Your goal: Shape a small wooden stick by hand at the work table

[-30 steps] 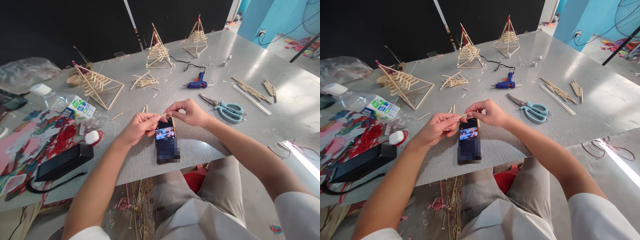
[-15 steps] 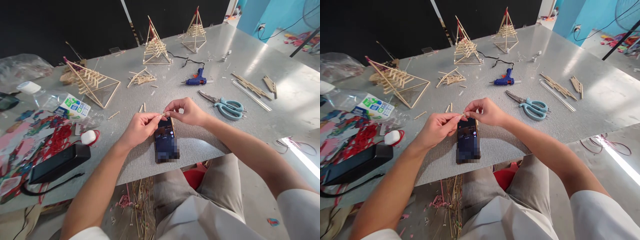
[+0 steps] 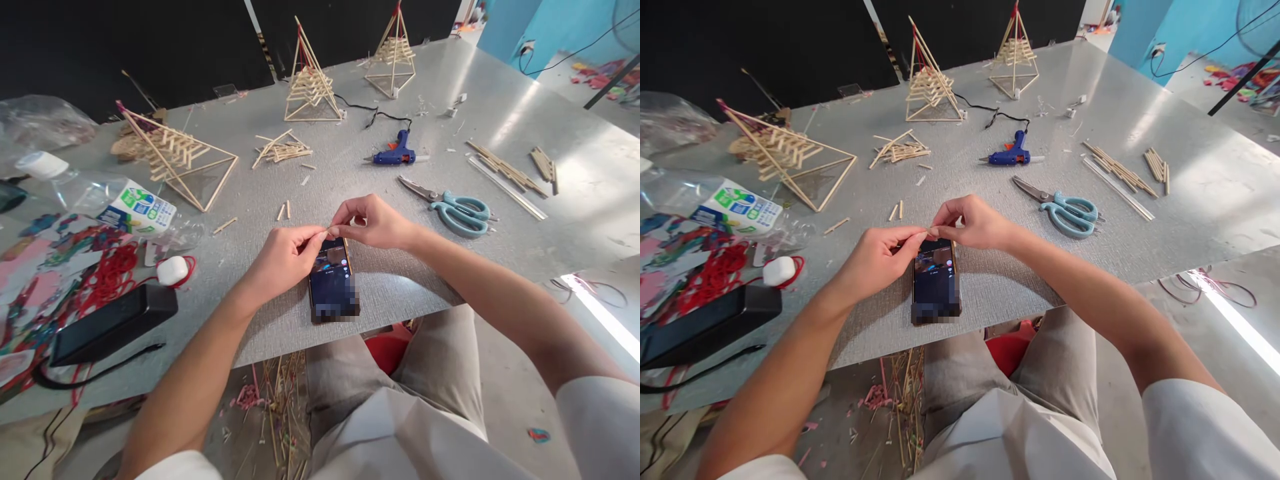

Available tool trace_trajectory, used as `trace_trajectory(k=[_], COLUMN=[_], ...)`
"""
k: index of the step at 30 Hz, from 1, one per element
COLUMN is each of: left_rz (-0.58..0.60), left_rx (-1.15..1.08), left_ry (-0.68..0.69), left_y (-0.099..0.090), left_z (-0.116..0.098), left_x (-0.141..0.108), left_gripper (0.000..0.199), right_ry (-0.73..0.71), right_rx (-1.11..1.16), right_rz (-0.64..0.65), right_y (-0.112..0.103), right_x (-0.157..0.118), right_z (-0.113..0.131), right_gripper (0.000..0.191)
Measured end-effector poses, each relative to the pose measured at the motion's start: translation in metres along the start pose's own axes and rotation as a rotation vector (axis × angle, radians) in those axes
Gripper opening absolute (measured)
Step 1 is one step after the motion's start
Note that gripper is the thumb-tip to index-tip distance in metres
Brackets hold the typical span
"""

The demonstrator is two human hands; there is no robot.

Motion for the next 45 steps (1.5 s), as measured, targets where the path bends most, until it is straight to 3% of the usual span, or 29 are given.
trace_trajectory(k=[11, 16, 25, 31, 38, 45], left_rz=[0.105, 0.004, 0.018, 0.035, 0.135, 0.132], left_rx=[-0.065, 0.084, 0.120, 0.020, -0.283, -0.325], left_ry=[-0.005, 0.035, 0.037, -0.001, -0.073, -0.106], left_y=[-0.008, -0.011, -0.004, -0.004, -0.004, -0.008], left_z=[-0.005, -0.005, 0.002, 0.004, 0.011, 0.022], left_x=[0.002, 0.001, 0.003, 0.004, 0.007, 0.010], left_gripper=[0.036, 0.037, 0.039, 0.037, 0.038, 0.037], right_ry=[-0.047, -0.074, -0.106, -0.116, -0.133, -0.141], right_rx=[0.204, 0.039, -0.137, -0.127, -0.049, -0.043], right_rz=[0.037, -0.013, -0.095, -0.123, 0.006, 0.005], right_y=[-0.007, -0.011, -0.002, -0.004, -0.005, -0.004], right_x=[0.005, 0.004, -0.001, -0.002, 0.001, 0.002], right_z=[0.000, 0.004, 0.007, 0.008, 0.013, 0.009], right_gripper=[0.035, 0.032, 0.019, 0.019, 0.030, 0.028])
Point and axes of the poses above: each hand's wrist, its own x-axis towards the middle knuckle, its own y-axis out of the palm, z = x × y, the point moved 10 cm from there along x, towards the middle knuckle, and after that the axes turned 7 degrees about z, right-handed, at the moved point
